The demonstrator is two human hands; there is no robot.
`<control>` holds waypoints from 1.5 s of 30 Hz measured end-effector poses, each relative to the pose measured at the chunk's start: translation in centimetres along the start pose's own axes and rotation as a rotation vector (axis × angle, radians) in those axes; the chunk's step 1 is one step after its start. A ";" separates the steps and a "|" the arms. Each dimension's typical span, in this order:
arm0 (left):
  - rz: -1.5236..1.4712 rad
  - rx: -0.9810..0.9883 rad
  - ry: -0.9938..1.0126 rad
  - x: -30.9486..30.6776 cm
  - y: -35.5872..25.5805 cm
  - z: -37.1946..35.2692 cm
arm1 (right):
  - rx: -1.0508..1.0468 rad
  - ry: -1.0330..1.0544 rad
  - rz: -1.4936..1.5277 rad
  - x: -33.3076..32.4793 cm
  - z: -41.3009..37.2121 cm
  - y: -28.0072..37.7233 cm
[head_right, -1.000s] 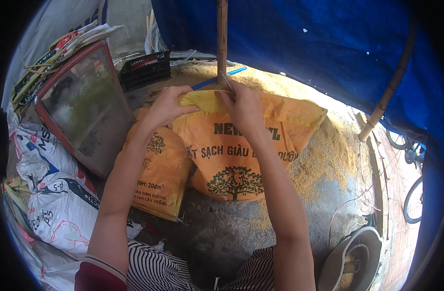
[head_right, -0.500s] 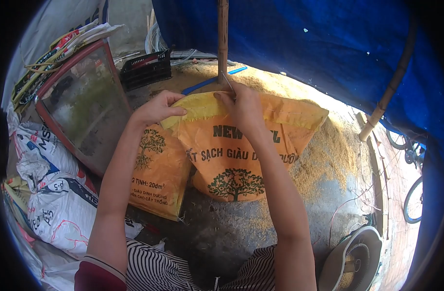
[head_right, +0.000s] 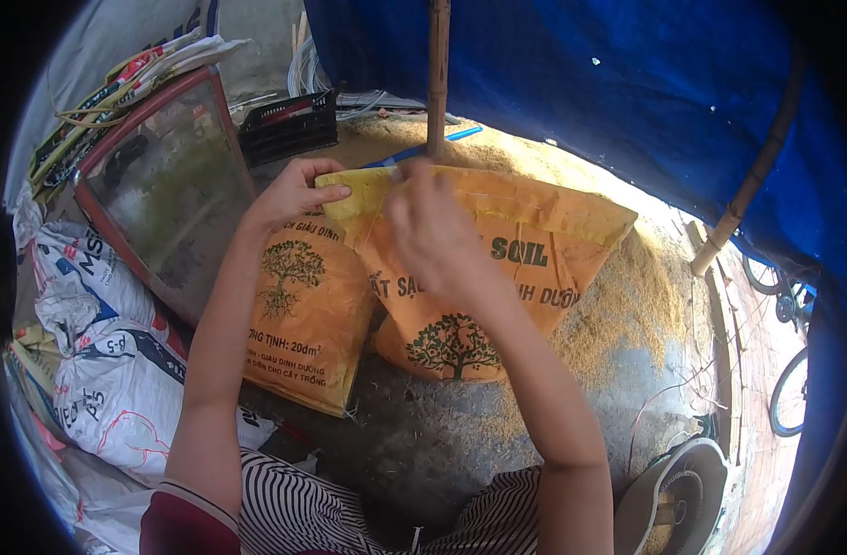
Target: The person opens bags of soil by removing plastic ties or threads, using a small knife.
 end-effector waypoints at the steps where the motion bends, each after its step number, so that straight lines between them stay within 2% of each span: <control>1: -0.002 0.001 0.004 0.2 -0.2 0.0 | -0.059 0.118 0.032 1.8 -0.6 0.4; 2: 0.031 0.025 0.020 0.4 -0.5 0.1 | -0.056 0.116 0.029 2.2 -0.7 0.4; 4: 0.066 0.045 0.034 0.8 -0.9 0.1 | 0.266 0.532 0.379 5.8 -1.7 -0.7; 5: 0.139 0.112 -0.002 0.8 -1.5 0.1 | 0.264 0.535 0.381 6.4 -1.8 -1.0; 6: 0.211 0.179 -0.038 0.8 -2.1 0.0 | 0.192 0.454 0.446 6.3 -1.5 -0.7; 7: 0.210 0.177 -0.042 1.0 -2.0 -0.1 | 0.121 0.372 0.509 5.9 -1.3 -0.4; 8: 0.187 0.148 -0.074 1.0 -1.8 -0.1 | 0.120 0.373 0.508 6.0 -1.5 -0.6; 10: 0.162 0.119 -0.105 0.8 -1.5 -0.1 | 0.348 0.544 0.588 6.7 -2.6 -0.5; 12: 0.122 0.015 -0.071 0.9 -0.6 0.0 | 0.366 0.549 0.620 7.2 -2.5 -1.2; 17: 0.118 -0.007 -0.071 1.2 -0.8 0.0 | 0.412 0.567 0.750 7.2 -2.1 -1.8; 19: 0.143 0.001 -0.075 1.1 -0.8 0.1 | 0.494 0.602 0.813 7.5 -2.3 -1.7; 22: 0.093 0.038 -0.077 1.2 -0.7 0.2 | 0.485 0.614 0.863 7.8 -2.0 -2.0; 32: 0.215 0.077 -0.084 1.3 -1.5 0.0 | 0.549 0.618 0.916 8.4 -2.3 -2.0; 35: 0.243 0.103 -0.082 1.2 -1.1 0.2 | 0.565 0.629 1.000 8.7 -2.1 -2.1; 37: 0.241 0.118 -0.081 1.2 -1.5 0.2 | 0.663 0.658 1.169 8.7 -2.3 -1.9; 40: 0.211 0.072 -0.058 1.3 -1.9 -0.2 | 0.676 0.724 1.306 9.1 -2.2 -1.9; 42: 0.202 -0.014 -0.049 1.4 -1.8 -0.5 | 0.664 0.721 1.270 8.9 -2.3 -1.7; 45: 0.195 0.000 -0.045 1.1 -1.0 -0.1 | 0.650 0.710 1.228 8.9 -2.3 -1.4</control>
Point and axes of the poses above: each hand's wrist, its own z-axis towards the middle knuckle, its own x-axis out of the palm, y = z × x, the point moved 8 cm from there along z, towards the middle knuckle, and after that the axes turned 7 degrees about x, right-handed, at the moved point
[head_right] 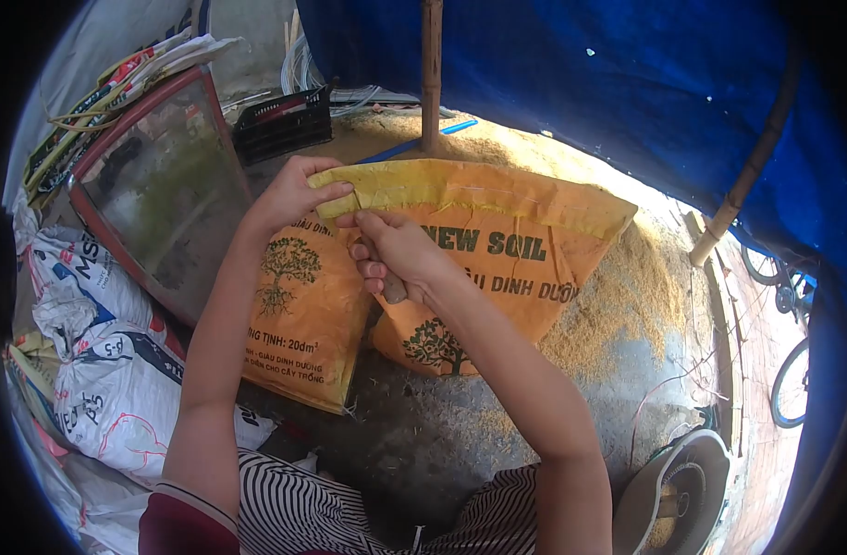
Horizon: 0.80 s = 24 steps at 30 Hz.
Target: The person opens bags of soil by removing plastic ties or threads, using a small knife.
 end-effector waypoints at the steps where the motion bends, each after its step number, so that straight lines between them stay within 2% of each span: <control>1: -0.001 0.000 0.002 0.0 0.1 0.0 | -0.004 -0.006 -0.005 0.0 0.0 0.0; 11: 0.052 0.125 0.002 -0.1 -0.5 0.0 | 0.038 0.032 0.116 -0.3 0.8 -0.5; 13: 0.073 0.136 -0.005 0.0 -1.1 -0.1 | 0.081 0.166 0.342 -0.4 1.6 -1.0; 14: 0.127 0.134 -0.034 -0.1 -1.4 -0.2 | 0.080 0.166 0.343 -0.8 2.1 -1.2; 16: 0.181 0.134 -0.063 0.1 -1.8 -0.3 | 0.098 0.351 0.541 0.3 2.0 -0.9; 17: 0.227 0.160 -0.080 0.1 -2.1 -0.2 | 0.097 0.351 0.539 0.3 1.9 -1.0; 19: 0.273 0.186 -0.098 0.4 -2.9 -0.4 | -0.107 -0.083 -0.177 -0.8 0.7 0.4; 20: 0.262 0.172 -0.119 0.5 -3.1 -0.5 | -0.109 -0.082 -0.178 -0.7 0.9 0.1; 22: 0.250 0.158 -0.140 0.7 -3.7 -0.7 | -0.266 -0.273 -0.521 -1.4 1.3 0.5; 24: 0.333 0.301 -0.132 1.1 -5.2 -0.9 | -0.422 -0.464 -0.867 -1.4 1.1 1.3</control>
Point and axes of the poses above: each hand's wrist, its own z-axis towards the middle knuckle, its own x-axis out of the palm, y = z × x, the point moved 8 cm from there along z, towards the middle knuckle, and after that the axes turned 7 degrees about x, right-handed, at the moved point
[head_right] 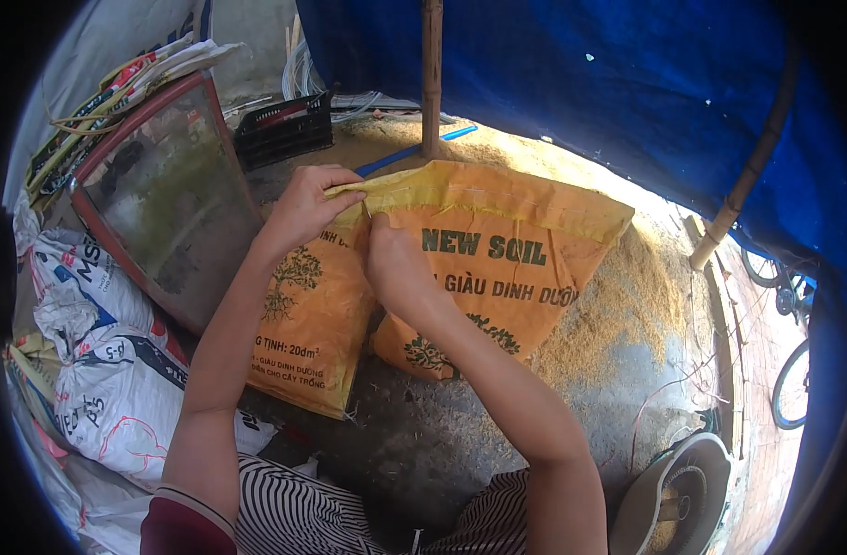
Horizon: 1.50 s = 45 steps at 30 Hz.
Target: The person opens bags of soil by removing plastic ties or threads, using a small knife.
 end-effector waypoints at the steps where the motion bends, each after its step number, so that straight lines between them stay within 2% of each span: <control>1: 0.001 0.000 -0.003 0.0 0.0 -0.1 | -0.079 -0.091 -0.175 -0.4 -0.1 0.7; 2: -0.004 -0.001 -0.022 -0.1 0.2 -0.3 | -0.081 -0.089 -0.177 -0.6 -0.2 0.9; 4: -0.008 0.002 -0.042 -0.1 0.4 -0.4 | 0.363 0.320 0.705 0.9 -1.0 -0.1; 5: -0.036 0.014 -0.036 0.0 0.5 -0.3 | 0.361 0.318 0.704 0.4 -0.4 -0.6; 7: -0.066 0.023 -0.030 0.4 0.3 -0.2 | 0.454 0.657 1.429 1.7 0.3 -0.3; 8: -0.094 0.027 -0.045 0.6 -0.1 0.0 | 0.500 0.778 1.636 2.0 0.4 0.1; 10: -0.114 0.034 -0.068 -0.2 -1.3 0.3 | 0.472 0.735 1.531 1.7 0.5 -0.1; 12: -0.165 -0.172 0.170 0.7 -0.9 0.0 | 0.445 0.689 1.435 1.8 -0.1 0.3; 13: -0.163 -0.171 0.170 0.7 -0.2 0.0 | 0.393 0.567 1.162 1.4 -0.7 0.5; 14: -0.290 -0.122 0.149 0.6 0.8 0.0 | 0.340 0.442 0.889 0.8 -0.9 0.4; 15: -0.418 -0.076 0.128 -0.1 0.9 0.1 | 0.341 0.443 0.889 1.0 -1.2 0.2; 16: -0.413 -0.213 0.188 -0.9 2.4 -0.2 | 0.340 0.445 0.822 1.4 -1.2 -0.1; 17: -0.412 -0.216 0.184 -1.0 2.9 -0.2 | 0.337 0.448 0.755 1.8 -1.3 -0.4; 19: -0.669 -0.363 0.022 -0.9 5.2 -0.6 | 0.305 0.458 0.735 2.0 -1.2 -0.7; 20: -0.671 -0.362 0.017 -0.2 5.7 -0.7 | 0.273 0.464 0.715 2.0 -1.2 -0.6; 22: -0.815 -0.372 0.173 3.3 5.4 -0.8 | 0.277 0.471 0.708 2.1 -1.4 -0.7; 23: -0.819 -0.368 0.172 4.1 5.5 -0.7 | 0.282 0.477 0.709 2.0 -1.5 -0.8; 25: -1.055 -0.419 0.283 6.2 4.7 -1.0 | 0.266 0.474 0.685 1.8 -1.5 -0.7; 29: -0.962 -0.497 0.314 5.5 5.7 -1.2 | 0.233 0.471 0.598 1.8 -1.9 -0.7; 32: -0.934 -0.422 0.344 2.9 5.4 -1.6 | 0.204 0.417 0.642 1.6 -1.5 -0.9; 34: -0.539 -0.331 0.293 0.5 5.5 -1.4 | 0.183 0.418 0.634 1.6 -1.3 -1.1; 37: -0.511 -0.241 0.189 -1.7 4.1 -1.0 | 0.142 0.403 0.600 1.9 -1.1 -1.4; 41: -0.427 -0.112 0.164 -2.5 2.5 -0.6 | 0.147 0.355 0.573 2.1 -1.1 -1.2; 43: -0.287 -0.025 0.152 -3.0 1.7 -0.3 | 0.150 0.373 0.576 2.2 -1.2 -1.3; 45: -0.241 -0.017 0.149 -3.0 0.9 -0.2 | 0.154 0.393 0.577 2.2 -1.2 -1.3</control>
Point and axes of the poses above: each hand's wrist, its own z-axis towards the middle knuckle, its own x-axis out of the palm, y = z × x, the point moved 8 cm from there along z, towards the middle knuckle, and after that the axes turned 7 degrees about x, right-handed, at the moved point
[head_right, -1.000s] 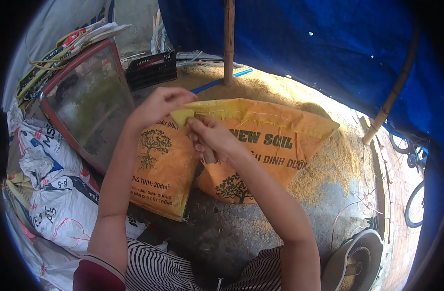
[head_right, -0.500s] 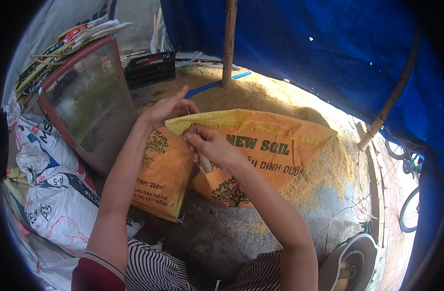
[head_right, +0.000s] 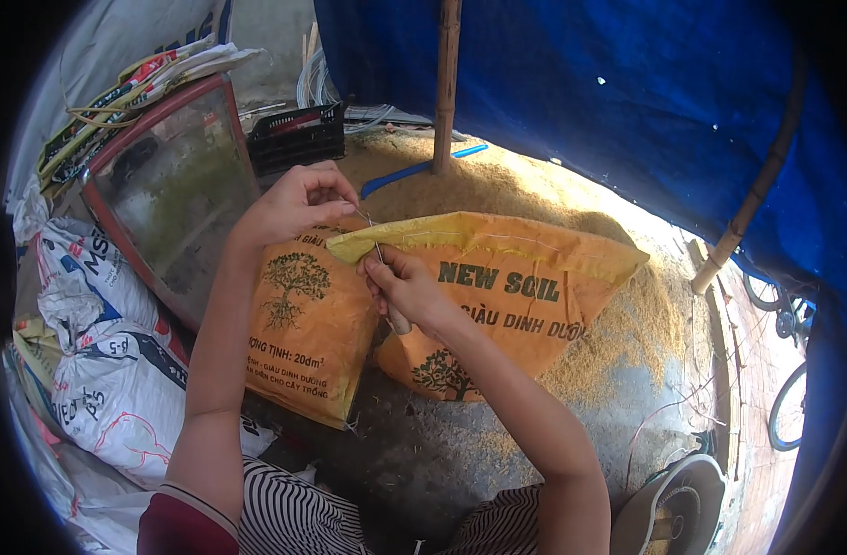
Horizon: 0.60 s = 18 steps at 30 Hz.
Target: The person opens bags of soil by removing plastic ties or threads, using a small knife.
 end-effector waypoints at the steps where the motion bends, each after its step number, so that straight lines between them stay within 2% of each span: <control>1: 0.046 0.005 0.000 0.1 -0.4 0.1 | 0.006 0.018 0.018 0.0 0.0 -0.1; 7: 0.057 -0.013 -0.002 1.4 -1.0 0.9 | 0.016 0.009 -0.060 -0.2 -0.3 -0.1; 11: 0.017 0.006 -0.035 2.0 1.7 1.3 | -0.042 -0.042 -0.153 -0.6 -0.5 0.4; 13: -0.246 -0.038 -0.026 2.6 3.0 1.1 | -0.042 -0.045 -0.199 -1.0 -0.6 0.4; 14: -0.248 -0.037 -0.024 2.5 3.5 0.9 | -0.042 -0.046 -0.244 -1.1 -0.6 0.4; 16: -0.254 -0.305 -0.007 2.4 4.9 -0.1 | -0.071 -0.080 -0.282 -1.2 -0.7 0.8; 18: -0.331 -0.293 -0.045 1.8 5.4 -0.4 | -0.102 -0.112 -0.318 -1.3 -0.9 1.2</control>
Point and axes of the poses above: each hand's wrist, its own z-axis towards the middle knuckle, its own x-axis out of the palm, y = z × x, the point moved 8 cm from there along z, towards the middle knuckle, and after that the axes turned 7 degrees about x, right-handed, at the moved point
